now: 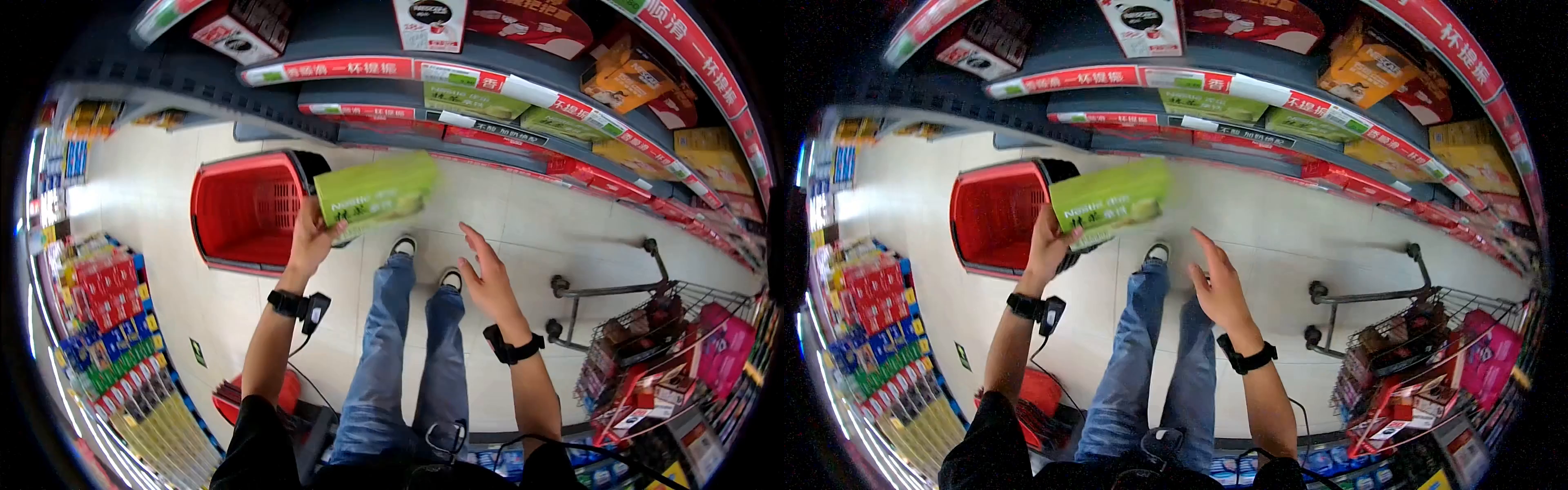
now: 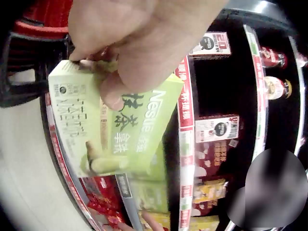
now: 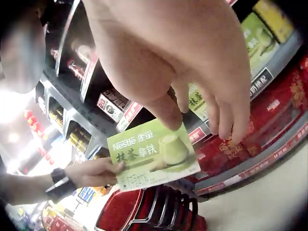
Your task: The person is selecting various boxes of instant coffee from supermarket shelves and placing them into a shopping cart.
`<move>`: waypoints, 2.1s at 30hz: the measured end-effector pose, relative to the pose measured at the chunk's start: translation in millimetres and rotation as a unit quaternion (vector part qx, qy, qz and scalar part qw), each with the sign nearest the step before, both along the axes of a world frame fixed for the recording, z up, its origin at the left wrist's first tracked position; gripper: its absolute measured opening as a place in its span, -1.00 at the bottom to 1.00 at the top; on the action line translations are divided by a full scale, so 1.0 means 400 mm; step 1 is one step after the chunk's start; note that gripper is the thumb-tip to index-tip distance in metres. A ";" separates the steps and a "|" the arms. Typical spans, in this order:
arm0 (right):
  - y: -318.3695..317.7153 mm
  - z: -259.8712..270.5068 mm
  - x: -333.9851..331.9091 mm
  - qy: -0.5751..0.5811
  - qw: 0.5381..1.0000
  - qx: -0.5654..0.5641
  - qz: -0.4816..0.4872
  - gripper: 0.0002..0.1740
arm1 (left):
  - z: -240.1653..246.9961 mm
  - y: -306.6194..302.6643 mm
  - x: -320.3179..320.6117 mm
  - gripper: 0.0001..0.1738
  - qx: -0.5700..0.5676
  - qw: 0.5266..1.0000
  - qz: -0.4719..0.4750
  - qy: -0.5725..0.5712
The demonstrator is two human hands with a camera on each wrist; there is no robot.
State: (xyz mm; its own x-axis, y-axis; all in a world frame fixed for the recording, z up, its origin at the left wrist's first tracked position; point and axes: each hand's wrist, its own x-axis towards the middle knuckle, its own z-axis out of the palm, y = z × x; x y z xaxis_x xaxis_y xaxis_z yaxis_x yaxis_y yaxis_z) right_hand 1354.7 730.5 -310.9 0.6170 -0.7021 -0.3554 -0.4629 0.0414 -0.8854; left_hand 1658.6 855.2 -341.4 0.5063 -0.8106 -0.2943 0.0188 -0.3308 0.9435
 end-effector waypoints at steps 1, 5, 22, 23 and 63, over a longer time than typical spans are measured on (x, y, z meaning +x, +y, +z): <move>0.013 -0.015 -0.001 -0.011 0.999 0.027 -0.024 -0.45 | -0.019 -0.033 0.044 -0.50 -0.026 0.999 0.004 -0.044; 0.099 -0.095 -0.037 -0.038 0.987 0.096 -0.123 -0.55 | -0.053 -0.152 0.199 -0.52 -0.035 0.993 0.008 -0.111; 0.256 -0.143 -0.047 0.030 0.971 0.103 -0.214 -0.67 | -0.070 -0.332 0.410 -0.39 -0.059 0.983 -0.097 -0.142; 0.264 -0.154 -0.051 0.032 0.969 0.105 -0.219 -0.67 | -0.084 -0.330 0.417 -0.38 -0.067 0.985 -0.089 -0.132; 0.274 0.074 -0.155 0.038 0.984 0.041 -0.167 -0.66 | -0.043 -0.107 0.085 -0.60 0.090 0.939 -0.323 -0.073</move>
State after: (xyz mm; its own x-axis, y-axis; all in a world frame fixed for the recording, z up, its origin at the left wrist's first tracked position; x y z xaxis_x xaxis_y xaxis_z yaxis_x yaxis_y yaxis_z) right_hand 1292.7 840.2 -281.3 0.3257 -0.8287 -0.4552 -0.4756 0.2725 -0.8364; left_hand 1692.6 812.3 -358.6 -0.0290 -0.9066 -0.4209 -0.3656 -0.3823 0.8486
